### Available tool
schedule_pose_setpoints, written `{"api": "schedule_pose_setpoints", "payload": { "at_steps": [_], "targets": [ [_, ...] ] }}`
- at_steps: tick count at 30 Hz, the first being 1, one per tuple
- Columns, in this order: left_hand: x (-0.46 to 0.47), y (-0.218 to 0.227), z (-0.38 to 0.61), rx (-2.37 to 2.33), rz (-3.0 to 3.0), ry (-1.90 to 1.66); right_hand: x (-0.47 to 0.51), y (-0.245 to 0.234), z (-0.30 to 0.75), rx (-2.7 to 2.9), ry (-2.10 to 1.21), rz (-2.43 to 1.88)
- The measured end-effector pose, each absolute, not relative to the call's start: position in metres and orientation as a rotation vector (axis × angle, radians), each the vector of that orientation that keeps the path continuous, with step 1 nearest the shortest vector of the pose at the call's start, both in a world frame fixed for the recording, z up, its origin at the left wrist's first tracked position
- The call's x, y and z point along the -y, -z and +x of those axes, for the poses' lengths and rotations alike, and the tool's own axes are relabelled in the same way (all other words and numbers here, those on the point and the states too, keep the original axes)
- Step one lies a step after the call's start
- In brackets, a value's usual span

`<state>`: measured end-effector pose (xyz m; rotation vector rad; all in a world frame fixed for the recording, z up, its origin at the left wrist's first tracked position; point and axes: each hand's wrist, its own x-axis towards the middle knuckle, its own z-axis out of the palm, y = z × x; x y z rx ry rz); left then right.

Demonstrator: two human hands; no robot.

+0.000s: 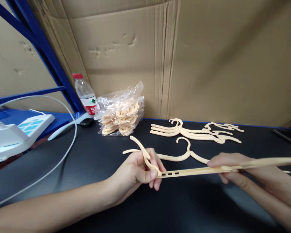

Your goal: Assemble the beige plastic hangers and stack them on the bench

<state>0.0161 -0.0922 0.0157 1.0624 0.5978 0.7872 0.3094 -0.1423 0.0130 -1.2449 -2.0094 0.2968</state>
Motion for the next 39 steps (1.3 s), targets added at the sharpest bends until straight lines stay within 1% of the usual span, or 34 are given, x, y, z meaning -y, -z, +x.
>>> {"api": "schedule_pose_setpoints", "payload": {
  "at_steps": [3, 6, 14, 18, 26, 32, 39],
  "targets": [
    [0.093, -0.021, 0.014, -0.553, 1.054, -0.804, 0.142, -0.014, 0.311, 2.068, -0.182, -1.232],
    [0.094, -0.027, 0.013, -0.605, 1.058, -0.829, 0.141, -0.018, 0.309, 2.049, -0.113, -1.231],
    [0.085, -0.028, 0.013, -0.891, 1.135, -0.926, 0.134, -0.022, 0.301, 2.041, -0.133, -1.224],
    [0.083, -0.026, 0.012, -0.948, 1.173, -0.922, 0.135, -0.02, 0.302, 2.032, -0.155, -1.25],
    [0.083, -0.019, 0.011, -0.798, 1.28, -0.869, 0.134, -0.027, 0.299, 2.076, -0.23, -1.252],
    [0.083, -0.016, 0.01, -0.688, 1.117, -0.862, 0.134, -0.02, 0.304, 2.031, -0.195, -1.284],
    [0.086, -0.019, 0.009, -0.717, 1.025, -0.842, 0.134, -0.017, 0.306, 2.038, -0.21, -1.217]
  ]
}}
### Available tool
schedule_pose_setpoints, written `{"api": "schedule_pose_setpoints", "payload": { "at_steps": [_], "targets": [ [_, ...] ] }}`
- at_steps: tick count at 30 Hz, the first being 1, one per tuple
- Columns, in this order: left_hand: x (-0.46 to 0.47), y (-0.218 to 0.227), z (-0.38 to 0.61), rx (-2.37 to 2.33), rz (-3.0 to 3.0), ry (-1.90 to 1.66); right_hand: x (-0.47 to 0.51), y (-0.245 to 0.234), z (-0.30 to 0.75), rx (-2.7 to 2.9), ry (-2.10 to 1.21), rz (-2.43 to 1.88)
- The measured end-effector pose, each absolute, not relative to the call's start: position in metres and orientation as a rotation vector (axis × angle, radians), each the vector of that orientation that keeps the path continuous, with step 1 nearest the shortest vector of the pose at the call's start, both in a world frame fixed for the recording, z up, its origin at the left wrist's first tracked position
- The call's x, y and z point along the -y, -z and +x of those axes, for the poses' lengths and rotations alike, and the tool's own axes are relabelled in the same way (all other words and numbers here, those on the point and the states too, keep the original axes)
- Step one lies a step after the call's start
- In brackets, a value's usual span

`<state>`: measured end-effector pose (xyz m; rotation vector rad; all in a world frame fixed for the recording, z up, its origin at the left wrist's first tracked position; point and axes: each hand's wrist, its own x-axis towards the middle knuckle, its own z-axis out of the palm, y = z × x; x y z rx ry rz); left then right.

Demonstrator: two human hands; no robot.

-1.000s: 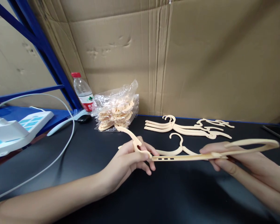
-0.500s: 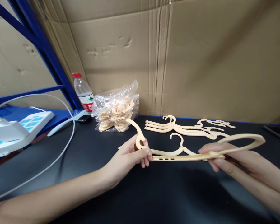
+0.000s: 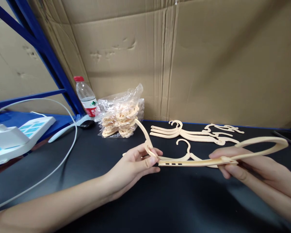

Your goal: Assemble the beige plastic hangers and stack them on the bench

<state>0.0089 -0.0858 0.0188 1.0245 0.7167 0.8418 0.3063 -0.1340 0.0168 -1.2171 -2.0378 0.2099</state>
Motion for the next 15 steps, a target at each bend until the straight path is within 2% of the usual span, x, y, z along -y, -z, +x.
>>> {"api": "schedule_pose_setpoints", "payload": {
  "at_steps": [6, 15],
  "targets": [
    [0.084, -0.0185, 0.0076, -0.637, 0.956, -0.733, 0.1351, -0.0178, 0.305, 2.027, -0.242, -1.199],
    [0.0832, -0.02, 0.0064, -0.571, 0.939, -0.753, 0.1345, -0.0128, 0.3073, 2.009, -0.221, -1.24]
  ]
}}
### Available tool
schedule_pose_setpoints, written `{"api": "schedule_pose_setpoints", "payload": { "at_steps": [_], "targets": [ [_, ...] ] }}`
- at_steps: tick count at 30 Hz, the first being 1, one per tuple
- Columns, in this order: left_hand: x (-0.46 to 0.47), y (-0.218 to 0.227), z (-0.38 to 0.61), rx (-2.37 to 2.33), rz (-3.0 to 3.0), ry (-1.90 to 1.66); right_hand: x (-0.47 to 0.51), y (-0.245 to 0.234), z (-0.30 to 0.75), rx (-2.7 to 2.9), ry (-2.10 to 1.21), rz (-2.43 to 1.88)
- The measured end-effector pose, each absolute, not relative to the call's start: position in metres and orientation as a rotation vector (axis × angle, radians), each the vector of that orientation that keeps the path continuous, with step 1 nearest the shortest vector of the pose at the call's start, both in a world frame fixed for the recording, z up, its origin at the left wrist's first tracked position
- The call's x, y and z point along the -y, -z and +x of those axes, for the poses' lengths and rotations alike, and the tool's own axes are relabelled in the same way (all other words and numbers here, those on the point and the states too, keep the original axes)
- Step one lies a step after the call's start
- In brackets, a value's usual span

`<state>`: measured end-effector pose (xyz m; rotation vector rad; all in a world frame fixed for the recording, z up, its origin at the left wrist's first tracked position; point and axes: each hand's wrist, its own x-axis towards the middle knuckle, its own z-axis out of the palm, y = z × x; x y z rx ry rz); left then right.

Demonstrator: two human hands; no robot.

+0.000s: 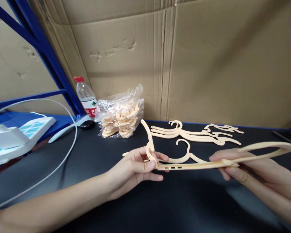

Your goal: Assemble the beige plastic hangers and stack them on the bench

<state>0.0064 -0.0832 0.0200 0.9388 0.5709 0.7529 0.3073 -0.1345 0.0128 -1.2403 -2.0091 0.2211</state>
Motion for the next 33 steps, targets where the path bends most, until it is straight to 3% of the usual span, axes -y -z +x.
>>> {"api": "schedule_pose_setpoints", "payload": {
  "at_steps": [33],
  "targets": [
    [0.085, -0.015, 0.011, -0.565, 0.92, -0.653, 0.138, 0.003, 0.319, 2.136, -0.28, -1.191]
  ]
}}
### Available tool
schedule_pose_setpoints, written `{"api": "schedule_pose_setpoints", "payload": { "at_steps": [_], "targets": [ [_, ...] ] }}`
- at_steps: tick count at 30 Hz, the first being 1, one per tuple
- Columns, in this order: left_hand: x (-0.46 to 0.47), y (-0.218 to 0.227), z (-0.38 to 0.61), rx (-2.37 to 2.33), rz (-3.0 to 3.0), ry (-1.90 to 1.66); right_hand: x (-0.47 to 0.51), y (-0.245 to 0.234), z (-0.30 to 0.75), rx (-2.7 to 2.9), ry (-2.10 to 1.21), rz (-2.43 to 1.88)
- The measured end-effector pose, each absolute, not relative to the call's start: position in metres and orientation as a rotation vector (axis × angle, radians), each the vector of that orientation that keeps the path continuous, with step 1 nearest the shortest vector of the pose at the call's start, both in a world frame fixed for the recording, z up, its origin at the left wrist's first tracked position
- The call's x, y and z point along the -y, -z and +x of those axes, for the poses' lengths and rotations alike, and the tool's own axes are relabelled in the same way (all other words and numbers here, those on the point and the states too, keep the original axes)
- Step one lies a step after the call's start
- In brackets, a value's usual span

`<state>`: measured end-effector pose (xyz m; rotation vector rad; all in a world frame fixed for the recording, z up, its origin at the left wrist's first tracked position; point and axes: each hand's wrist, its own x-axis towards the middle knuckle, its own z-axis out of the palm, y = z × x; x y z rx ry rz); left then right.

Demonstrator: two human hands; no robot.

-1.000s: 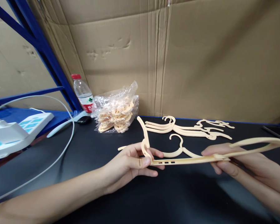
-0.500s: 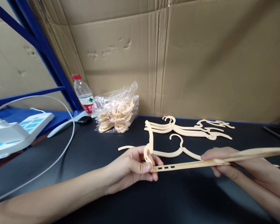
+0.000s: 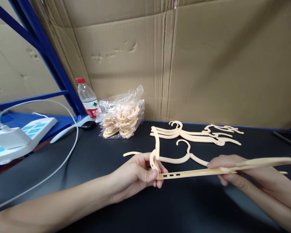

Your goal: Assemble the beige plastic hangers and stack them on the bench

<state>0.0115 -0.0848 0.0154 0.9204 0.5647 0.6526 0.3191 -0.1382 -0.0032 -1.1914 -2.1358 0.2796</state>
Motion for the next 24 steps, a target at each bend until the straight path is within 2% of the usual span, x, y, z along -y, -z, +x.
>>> {"api": "schedule_pose_setpoints", "payload": {
  "at_steps": [10, 15, 24],
  "targets": [
    [0.09, -0.015, 0.017, -0.655, 1.02, -0.756, 0.143, 0.014, 0.322, 2.152, -0.417, -1.214],
    [0.092, -0.012, 0.019, -0.639, 1.019, -0.853, 0.149, 0.015, 0.319, 2.14, -0.294, -1.253],
    [0.092, -0.009, 0.022, -0.583, 1.106, -0.974, 0.148, -0.009, 0.301, 2.059, -0.128, -1.284]
  ]
}}
